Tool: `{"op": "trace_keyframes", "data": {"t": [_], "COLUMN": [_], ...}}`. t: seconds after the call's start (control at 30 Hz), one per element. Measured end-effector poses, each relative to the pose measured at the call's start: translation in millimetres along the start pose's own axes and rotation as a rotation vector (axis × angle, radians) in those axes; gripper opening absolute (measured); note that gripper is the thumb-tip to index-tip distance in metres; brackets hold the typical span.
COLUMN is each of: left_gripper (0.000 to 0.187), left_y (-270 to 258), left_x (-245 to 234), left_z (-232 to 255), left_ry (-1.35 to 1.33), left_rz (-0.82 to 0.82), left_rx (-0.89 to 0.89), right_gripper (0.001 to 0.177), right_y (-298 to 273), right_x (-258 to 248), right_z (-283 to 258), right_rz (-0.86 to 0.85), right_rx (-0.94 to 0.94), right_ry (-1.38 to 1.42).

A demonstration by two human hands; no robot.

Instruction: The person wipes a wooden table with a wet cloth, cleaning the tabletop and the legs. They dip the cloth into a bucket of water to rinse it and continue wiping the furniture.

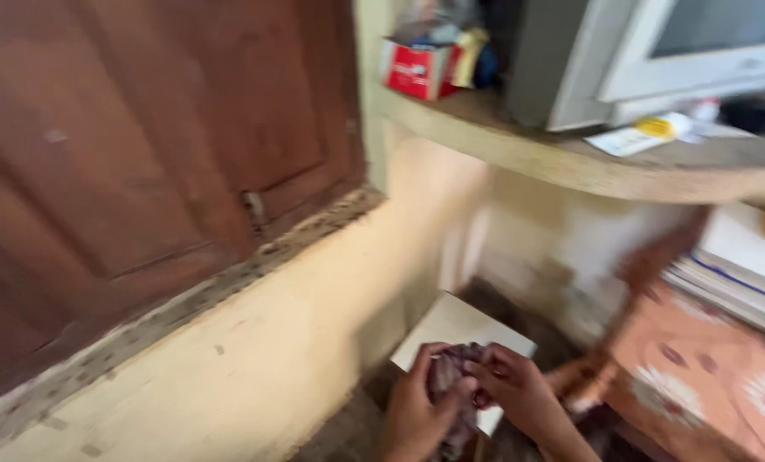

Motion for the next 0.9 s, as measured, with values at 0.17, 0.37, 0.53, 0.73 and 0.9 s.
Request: {"op": "trace_keyframes", "data": {"t": [0.17, 0.37, 0.53, 0.73, 0.9], "left_gripper": [0.04, 0.039, 0.042, 0.047, 0.052], "left_y": [8, -15, -68, -158, -207], "left_x": [1, 81, 177, 319, 406], "left_z": [56, 72, 84, 103, 129], "left_ry": [0.03, -0.066, 0.003, -0.035, 0.041], "left_rz": [-0.136, -0.153, -0.222, -0.232, -0.304], "left_rx": [-0.068, -0.241, -0.26, -0.082, -0.278], "right_gripper": [0.015, 0.017, 0.016, 0.018, 0.021], "right_y": [-53, -134, -221, -361, -445], "right_x": [11, -32, -108, -196, -255], "right_z": [-65, -106, -92, -72, -88], "right_rz": [0.207, 0.387, 0.513, 0.604, 0.625], "right_rx": [0.249, 0.208, 0.127, 0.207, 0.262], "right_ry": [0.027, -0.085, -0.082, -0.184, -0.112]}}
Point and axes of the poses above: each hand's wrist, its own y-axis towards the middle knuckle, its own x-axis out of the palm, z = x × y, the point moved 1 cm from there along y, towards the middle knuckle, and after that the axes turned 5 degrees about -y, right-handed, at the moved point
